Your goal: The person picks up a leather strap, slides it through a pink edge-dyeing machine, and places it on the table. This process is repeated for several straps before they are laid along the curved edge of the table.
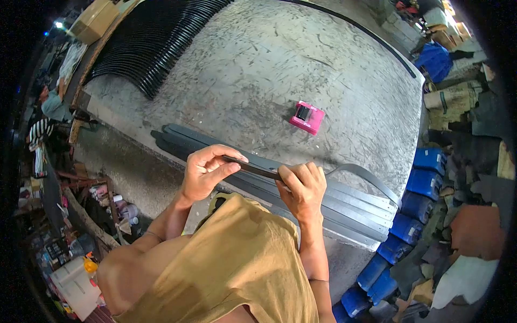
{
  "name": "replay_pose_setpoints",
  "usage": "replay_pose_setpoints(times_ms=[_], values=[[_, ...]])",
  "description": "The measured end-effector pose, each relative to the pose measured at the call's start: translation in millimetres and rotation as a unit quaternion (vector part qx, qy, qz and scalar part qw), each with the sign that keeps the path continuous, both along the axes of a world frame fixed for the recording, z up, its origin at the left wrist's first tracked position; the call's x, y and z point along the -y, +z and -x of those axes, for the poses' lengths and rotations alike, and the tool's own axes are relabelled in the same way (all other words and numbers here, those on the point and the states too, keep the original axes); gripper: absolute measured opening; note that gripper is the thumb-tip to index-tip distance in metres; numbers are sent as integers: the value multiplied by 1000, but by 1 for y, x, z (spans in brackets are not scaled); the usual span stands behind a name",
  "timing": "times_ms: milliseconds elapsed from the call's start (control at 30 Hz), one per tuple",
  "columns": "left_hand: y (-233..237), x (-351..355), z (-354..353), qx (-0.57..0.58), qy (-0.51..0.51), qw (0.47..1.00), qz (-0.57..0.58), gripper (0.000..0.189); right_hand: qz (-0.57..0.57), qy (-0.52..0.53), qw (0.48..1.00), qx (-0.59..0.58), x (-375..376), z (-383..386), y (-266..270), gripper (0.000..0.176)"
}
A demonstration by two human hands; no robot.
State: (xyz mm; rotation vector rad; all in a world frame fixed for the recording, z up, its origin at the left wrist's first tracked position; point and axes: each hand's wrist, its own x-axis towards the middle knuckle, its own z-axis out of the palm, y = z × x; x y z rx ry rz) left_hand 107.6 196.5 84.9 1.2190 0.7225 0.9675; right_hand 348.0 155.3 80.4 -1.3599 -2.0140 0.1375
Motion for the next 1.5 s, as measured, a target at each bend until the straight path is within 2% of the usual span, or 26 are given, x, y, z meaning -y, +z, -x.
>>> replay_pose_setpoints(times_ms=[100,333,533,667,700,800,900,967,1033,1067,1133,1167,1200,1267,1300,1333,1400,1433,1500], values=[[0,-1,-4,25,3,999,-28,17,-67,-28,997,-3,5,2,-8,36],[4,-8,6,34,-39,995,-80,19,-114,-87,990,1,11,22,-6,30],[7,-9,7,22,-44,998,-37,13,-82,-137,987,-16,24,40,-8,30],[0,-8,-12,57,1,988,-143,12,-23,-126,988,-87,39,35,-8,42],[0,-9,-18,52,8,979,-197,11,-4,-136,985,-103,43,29,-7,49],[23,-4,-41,119,52,960,-248,12,11,-188,977,-96,58,-14,-24,48],[44,4,-61,167,89,950,-250,12,-15,-229,970,-80,87,-68,-42,47],[41,8,-75,132,112,944,-282,12,-28,-279,957,-75,107,-100,-64,46],[33,14,-75,65,138,957,-248,11,-54,-292,952,-81,126,-135,-80,45],[34,17,-72,-19,123,959,-255,12,-78,-309,943,-93,138,-149,-83,44],[38,37,-68,-142,3,977,-157,13,-86,-304,937,-149,152,-174,-79,43],[32,47,-69,-142,-53,986,-69,16,-67,-290,933,-200,154,-189,-71,48],[32,59,-68,-159,-132,978,-9,21,-48,-280,926,-248,154,-201,-60,53],[19,78,-67,-235,-294,924,65,40,-60,-239,950,-190,140,-214,-32,56],[4,91,-65,-216,-320,916,110,43,-52,-214,964,-151,130,-215,-16,56],[12,101,-82,-196,-381,897,107,43,-44,-193,970,-143,117,-213,-8,54],[1,109,-79,-149,-432,876,153,45,-31,-182,974,-131,94,-199,-2,50],[-6,109,-75,-91,-421,886,173,31,-19,-174,979,-101,81,-192,0,52],[-12,89,-48,-60,-402,900,155,31,-5,-162,984,-70,59,-176,0,53]])
